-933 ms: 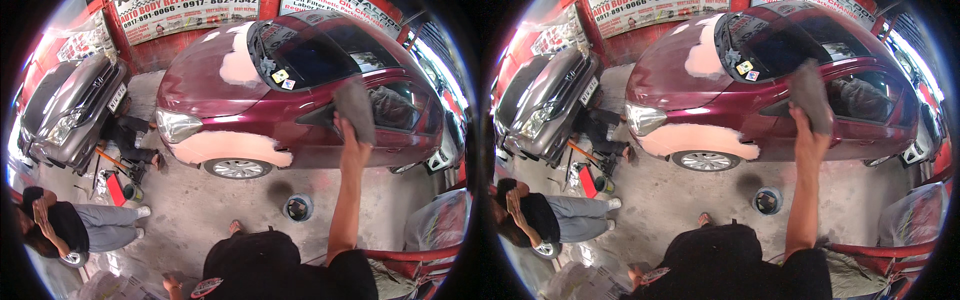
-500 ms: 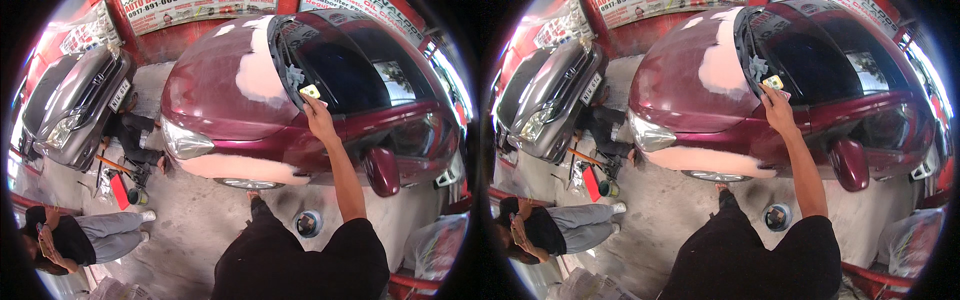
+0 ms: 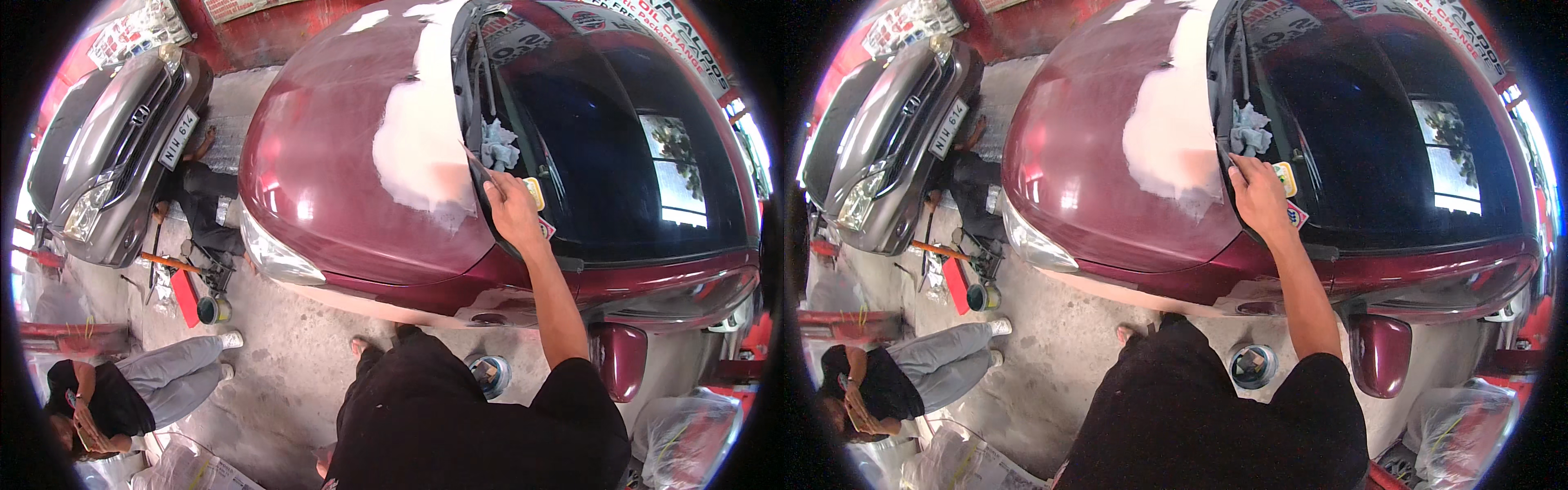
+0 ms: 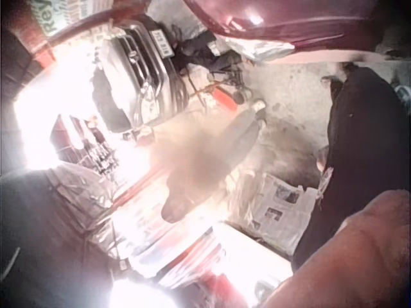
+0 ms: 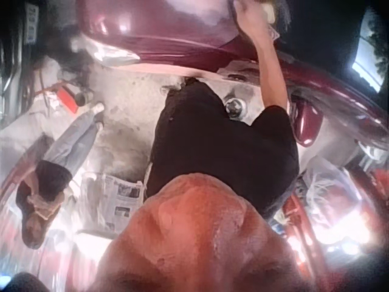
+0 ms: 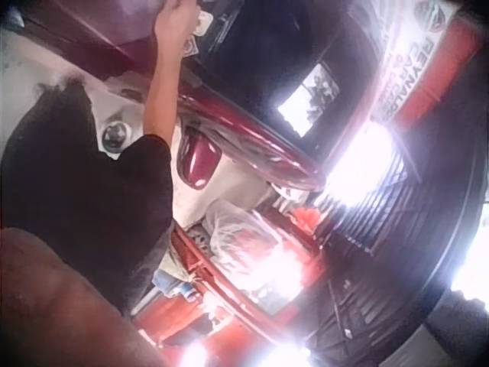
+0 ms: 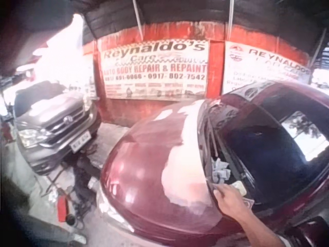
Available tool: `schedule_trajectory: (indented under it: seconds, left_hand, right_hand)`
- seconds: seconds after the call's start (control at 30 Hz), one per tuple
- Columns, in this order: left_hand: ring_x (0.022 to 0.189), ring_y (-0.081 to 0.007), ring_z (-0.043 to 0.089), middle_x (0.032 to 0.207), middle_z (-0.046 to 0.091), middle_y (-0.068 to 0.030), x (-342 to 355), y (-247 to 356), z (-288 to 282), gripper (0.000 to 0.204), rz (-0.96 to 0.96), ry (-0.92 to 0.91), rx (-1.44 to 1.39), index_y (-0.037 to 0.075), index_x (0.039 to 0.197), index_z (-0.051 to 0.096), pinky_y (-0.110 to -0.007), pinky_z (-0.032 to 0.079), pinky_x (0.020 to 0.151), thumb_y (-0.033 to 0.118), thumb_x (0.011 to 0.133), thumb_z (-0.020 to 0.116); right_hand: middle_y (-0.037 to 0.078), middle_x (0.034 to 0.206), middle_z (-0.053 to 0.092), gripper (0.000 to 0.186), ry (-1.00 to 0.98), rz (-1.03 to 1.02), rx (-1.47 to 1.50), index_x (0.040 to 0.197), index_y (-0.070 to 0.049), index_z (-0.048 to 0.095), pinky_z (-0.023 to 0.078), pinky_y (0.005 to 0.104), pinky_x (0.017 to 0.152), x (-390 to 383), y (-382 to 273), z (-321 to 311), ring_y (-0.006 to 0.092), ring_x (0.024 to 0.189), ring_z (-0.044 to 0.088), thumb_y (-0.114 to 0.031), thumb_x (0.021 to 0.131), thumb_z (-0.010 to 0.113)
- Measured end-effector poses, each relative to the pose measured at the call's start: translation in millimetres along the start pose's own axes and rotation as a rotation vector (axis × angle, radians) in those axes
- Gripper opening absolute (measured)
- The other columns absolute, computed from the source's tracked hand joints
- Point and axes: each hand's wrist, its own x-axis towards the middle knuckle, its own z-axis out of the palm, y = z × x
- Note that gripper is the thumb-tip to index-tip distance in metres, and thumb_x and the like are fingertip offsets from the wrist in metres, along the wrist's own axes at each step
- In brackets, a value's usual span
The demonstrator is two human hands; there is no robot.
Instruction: The person applies body filler to the hood of a car, spreads the filler over the damaged areas with a metal spreader, and prepares more filler material in a bucket.
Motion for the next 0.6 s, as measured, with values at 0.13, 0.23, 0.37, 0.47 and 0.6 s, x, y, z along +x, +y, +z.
schedule_trajectory:
  seconds: [0.13, 0.23, 0.37, 0.47, 0.6]
  left_hand:
    - [0.099, -0.0533, 0.071, 0.109, 0.074, -0.0339, 36, -5, 5, 0.069, -0.008, 0.054, 0.118, -0.011, 0.113, 0.071, -0.056, 0.056, 0.087, 0.054, 0.092, 0.073]
    - [0.106, -0.0541, 0.07, 0.108, 0.073, -0.036, 56, -3, 19, 0.078, -0.066, 0.078, 0.131, -0.015, 0.11, 0.072, -0.055, 0.054, 0.093, 0.06, 0.09, 0.071]
    - [0.105, -0.0515, 0.071, 0.105, 0.074, -0.0356, 50, 9, 43, 0.076, -0.091, 0.112, -0.27, -0.014, 0.108, 0.072, -0.056, 0.054, 0.091, 0.059, 0.09, 0.07]
    - [0.096, -0.0489, 0.074, 0.096, 0.075, -0.0328, 35, 20, 59, 0.067, -0.126, 0.01, -0.076, -0.011, 0.102, 0.074, -0.056, 0.055, 0.085, 0.055, 0.09, 0.07]
    - [0.09, -0.0483, 0.075, 0.088, 0.074, -0.0323, 19, 22, 78, 0.064, -0.113, -0.027, -0.174, -0.01, 0.096, 0.075, -0.057, 0.055, 0.08, 0.053, 0.089, 0.071]
  right_hand:
    - [0.02, 0.12, 0.071, 0.033, -0.017, 0.019, -0.06, 0.132, -0.003, 0.069, 0.05, 0.0513, 0.098, 6, -5, 11, 0.0441, 0.11, 0.065, -0.019, 0.107, 0.055]
    - [0.021, 0.117, 0.071, 0.032, -0.007, 0.033, -0.107, 0.129, -0.001, 0.07, 0.05, 0.0522, 0.097, 9, -11, 17, 0.0448, 0.109, 0.065, -0.019, 0.106, 0.055]
    - [0.024, 0.114, 0.07, 0.031, -0.014, 0.055, -0.107, 0.122, 0.002, 0.071, 0.051, 0.0527, 0.095, 21, -20, 17, 0.047, 0.107, 0.065, -0.02, 0.106, 0.056]
    - [0.026, 0.111, 0.07, 0.029, -0.028, 0.096, -0.088, 0.116, 0.004, 0.07, 0.052, 0.0526, 0.09, 29, -27, 17, 0.0495, 0.104, 0.065, -0.02, 0.106, 0.056]
    - [0.026, 0.103, 0.072, 0.029, 0.008, 0.162, -0.151, 0.111, 0.003, 0.071, 0.053, 0.0536, 0.089, 38, -29, 28, 0.0507, 0.099, 0.067, -0.022, 0.105, 0.057]
